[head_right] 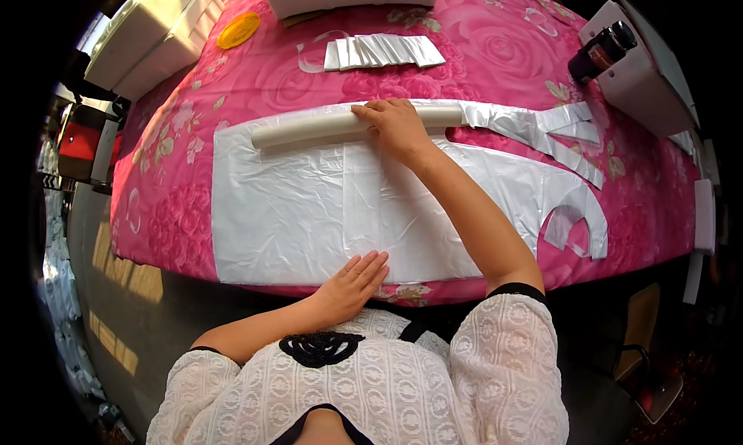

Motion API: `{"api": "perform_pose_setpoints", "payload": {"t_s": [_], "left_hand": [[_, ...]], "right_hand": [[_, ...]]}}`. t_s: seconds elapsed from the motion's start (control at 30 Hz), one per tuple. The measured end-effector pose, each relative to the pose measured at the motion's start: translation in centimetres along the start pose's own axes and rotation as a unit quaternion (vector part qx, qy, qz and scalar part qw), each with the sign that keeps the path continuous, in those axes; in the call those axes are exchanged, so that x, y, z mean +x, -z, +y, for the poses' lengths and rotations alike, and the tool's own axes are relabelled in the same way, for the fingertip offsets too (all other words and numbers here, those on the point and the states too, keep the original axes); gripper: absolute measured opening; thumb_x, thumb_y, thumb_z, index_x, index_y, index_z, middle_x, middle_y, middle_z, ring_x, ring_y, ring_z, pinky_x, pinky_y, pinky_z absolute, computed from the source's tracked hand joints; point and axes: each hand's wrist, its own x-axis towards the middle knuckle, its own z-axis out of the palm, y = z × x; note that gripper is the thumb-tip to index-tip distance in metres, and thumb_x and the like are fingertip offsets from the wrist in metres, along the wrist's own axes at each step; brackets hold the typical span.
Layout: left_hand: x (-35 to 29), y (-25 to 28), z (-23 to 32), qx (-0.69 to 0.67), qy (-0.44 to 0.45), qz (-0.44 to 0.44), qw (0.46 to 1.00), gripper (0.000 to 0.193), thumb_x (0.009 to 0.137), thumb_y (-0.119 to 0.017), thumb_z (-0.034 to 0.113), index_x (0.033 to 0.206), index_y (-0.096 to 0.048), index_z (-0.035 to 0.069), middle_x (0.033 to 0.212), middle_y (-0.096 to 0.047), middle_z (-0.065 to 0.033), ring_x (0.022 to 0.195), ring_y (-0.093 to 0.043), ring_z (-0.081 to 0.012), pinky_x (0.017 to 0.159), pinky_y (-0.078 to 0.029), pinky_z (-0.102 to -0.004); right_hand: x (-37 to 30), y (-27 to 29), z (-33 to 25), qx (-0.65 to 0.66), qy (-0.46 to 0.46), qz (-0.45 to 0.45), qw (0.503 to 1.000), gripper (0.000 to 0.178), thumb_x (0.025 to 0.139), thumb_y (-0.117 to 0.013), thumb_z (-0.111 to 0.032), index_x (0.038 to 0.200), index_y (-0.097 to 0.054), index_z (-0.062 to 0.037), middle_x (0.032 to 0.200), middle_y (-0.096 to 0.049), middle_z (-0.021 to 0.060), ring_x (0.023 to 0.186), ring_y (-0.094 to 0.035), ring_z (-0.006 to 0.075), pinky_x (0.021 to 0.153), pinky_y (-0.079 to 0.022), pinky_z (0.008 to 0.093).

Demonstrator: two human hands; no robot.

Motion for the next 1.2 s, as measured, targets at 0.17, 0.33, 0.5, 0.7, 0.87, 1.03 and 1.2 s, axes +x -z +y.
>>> {"api": "perform_pose_setpoints", "payload": {"t_s": [0.17, 0.33, 0.5, 0.7, 0.87, 1.03, 1.2], "left_hand": [[-2.2, -0.4, -3.2, -0.111, -0.075, 0.046, 0.990, 0.044, 0.081, -0.049, 0.012, 0.122, -0.046, -0.002, 0.136, -0.038, -0.0159, 0.126, -0.038, -0.0269, 0.104, -0.031, -0.0407], [-2.8, -0.1, -3.4, -0.156, -0.085, 0.106, 0.978, 0.036, 0.077, -0.055, 0.008, 0.112, -0.055, 0.000, 0.124, -0.051, -0.0142, 0.114, -0.051, -0.0262, 0.096, -0.043, -0.0382], [-2.8, 0.4, -4.1, -0.173, -0.112, 0.137, 0.969, 0.030, 0.076, -0.058, 0.005, 0.106, -0.057, 0.001, 0.114, -0.058, -0.0129, 0.104, -0.057, -0.0262, 0.089, -0.048, -0.0354], [-2.5, 1.5, -4.7, -0.356, -0.004, 0.198, 0.913, 0.023, 0.075, -0.063, 0.003, 0.098, -0.059, 0.003, 0.106, -0.061, -0.0118, 0.091, -0.062, -0.0261, 0.077, -0.052, -0.0336], [-1.9, 3.0, -4.9, -0.264, -0.055, 0.164, 0.949, 0.026, 0.075, -0.065, 0.010, 0.099, -0.058, 0.002, 0.108, -0.061, -0.0102, 0.097, -0.060, -0.0236, 0.085, -0.049, -0.0346], [-2.8, 1.3, -4.6, -0.137, -0.119, 0.114, 0.977, 0.027, 0.074, -0.065, 0.013, 0.098, -0.059, 0.003, 0.109, -0.060, -0.0095, 0.101, -0.058, -0.0231, 0.090, -0.046, -0.0369], [-2.9, 0.9, -5.2, -0.187, -0.107, 0.143, 0.966, 0.025, 0.072, -0.066, 0.007, 0.095, -0.059, 0.004, 0.103, -0.062, -0.0087, 0.097, -0.060, -0.0229, 0.087, -0.048, -0.0373]], "right_hand": [[-2.0, 1.0, -2.6, 0.014, 0.039, 0.127, 0.991, 0.054, 0.070, -0.060, 0.003, 0.122, -0.051, -0.0101, 0.123, -0.050, 0.0123, 0.115, -0.043, 0.0324, 0.098, -0.037, 0.0403], [-10.1, 0.9, -7.8, 0.171, 0.128, -0.126, 0.969, 0.050, 0.066, -0.053, 0.007, 0.114, -0.054, -0.0059, 0.120, -0.052, 0.0103, 0.114, -0.046, 0.0276, 0.095, -0.041, 0.0358], [-13.2, -0.4, -8.8, 0.139, 0.143, -0.106, 0.974, 0.051, 0.065, -0.056, 0.002, 0.115, -0.054, -0.0035, 0.124, -0.049, 0.0109, 0.119, -0.043, 0.0280, 0.098, -0.039, 0.0350], [-13.4, -0.3, -8.8, 0.160, 0.122, -0.084, 0.976, 0.052, 0.063, -0.058, 0.001, 0.115, -0.052, -0.0005, 0.123, -0.049, 0.0127, 0.117, -0.044, 0.0290, 0.097, -0.038, 0.0362], [-13.2, -0.3, -9.0, 0.180, 0.105, -0.067, 0.976, 0.051, 0.062, -0.057, 0.001, 0.113, -0.052, 0.0010, 0.120, -0.051, 0.0140, 0.112, -0.046, 0.0295, 0.095, -0.039, 0.0368], [-13.3, -0.2, -8.9, 0.180, 0.090, -0.051, 0.978, 0.049, 0.063, -0.056, 0.002, 0.113, -0.053, 0.0015, 0.117, -0.053, 0.0139, 0.110, -0.048, 0.0297, 0.094, -0.040, 0.0367], [-12.9, 0.4, -8.7, 0.178, 0.082, -0.058, 0.979, 0.047, 0.065, -0.055, 0.003, 0.112, -0.053, 0.0014, 0.116, -0.053, 0.0128, 0.106, -0.049, 0.0292, 0.092, -0.042, 0.0360]]}}
